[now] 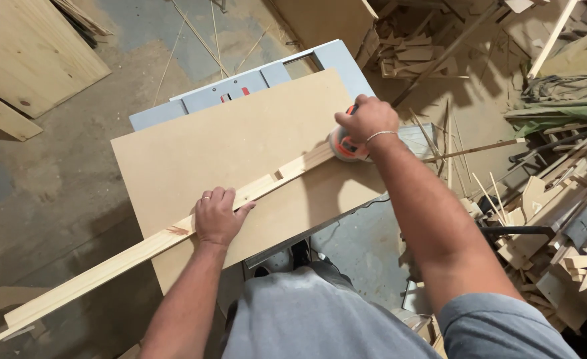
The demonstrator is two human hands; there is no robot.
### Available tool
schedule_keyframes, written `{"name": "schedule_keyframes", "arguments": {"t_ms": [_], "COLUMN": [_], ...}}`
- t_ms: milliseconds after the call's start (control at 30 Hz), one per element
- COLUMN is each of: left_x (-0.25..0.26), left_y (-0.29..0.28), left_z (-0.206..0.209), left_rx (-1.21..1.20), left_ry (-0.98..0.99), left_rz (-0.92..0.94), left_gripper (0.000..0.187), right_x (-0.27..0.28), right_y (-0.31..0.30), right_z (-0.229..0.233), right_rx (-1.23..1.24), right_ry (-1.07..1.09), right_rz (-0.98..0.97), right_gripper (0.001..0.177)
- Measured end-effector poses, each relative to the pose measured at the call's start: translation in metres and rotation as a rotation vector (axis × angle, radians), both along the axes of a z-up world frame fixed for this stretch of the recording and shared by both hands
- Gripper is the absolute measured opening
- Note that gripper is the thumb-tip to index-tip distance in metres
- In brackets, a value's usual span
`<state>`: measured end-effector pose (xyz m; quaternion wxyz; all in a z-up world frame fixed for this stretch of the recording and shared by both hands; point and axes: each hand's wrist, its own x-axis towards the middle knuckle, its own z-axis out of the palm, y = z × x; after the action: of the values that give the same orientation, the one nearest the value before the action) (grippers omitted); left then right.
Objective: Sanding a long wooden strip using an orbital sander on a workbench.
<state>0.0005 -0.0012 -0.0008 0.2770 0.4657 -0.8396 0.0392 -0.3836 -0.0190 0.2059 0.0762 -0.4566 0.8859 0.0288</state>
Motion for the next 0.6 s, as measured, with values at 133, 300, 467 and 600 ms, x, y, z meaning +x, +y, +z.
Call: {"name": "schedule_keyframes", "arguments": {"t_ms": [133, 300, 467, 600], "left_x": [0.0, 0.0, -0.001, 0.0], "left_y": [-0.001, -0.003, -0.003, -0.005], "left_z": [0.0, 0.003, 0.003, 0.0], "left_rx": [-0.006, -0.017, -0.032, -0.041], "left_ry": [-0.008, -0.008, -0.003, -0.001], "left_rz": [-0.004, -0.013, -0.01, -0.011], "left_gripper": [0.058, 0.056, 0.057, 0.057], "right_x": [-0.025, -0.037, -0.022, -0.004], "right_y": [-0.003, -0.006, -0.009, -0.016], "right_z": [-0.006, -0.008, -0.002, -0.006], "right_rx": [-0.011, 0.014, 0.043, 0.074], "right_ry": [0.007, 0.013, 0.003, -0.008], "right_rz": [-0.002, 0.007, 0.044, 0.098], "right_gripper": [0.066, 0.065, 0.064, 0.065]}}
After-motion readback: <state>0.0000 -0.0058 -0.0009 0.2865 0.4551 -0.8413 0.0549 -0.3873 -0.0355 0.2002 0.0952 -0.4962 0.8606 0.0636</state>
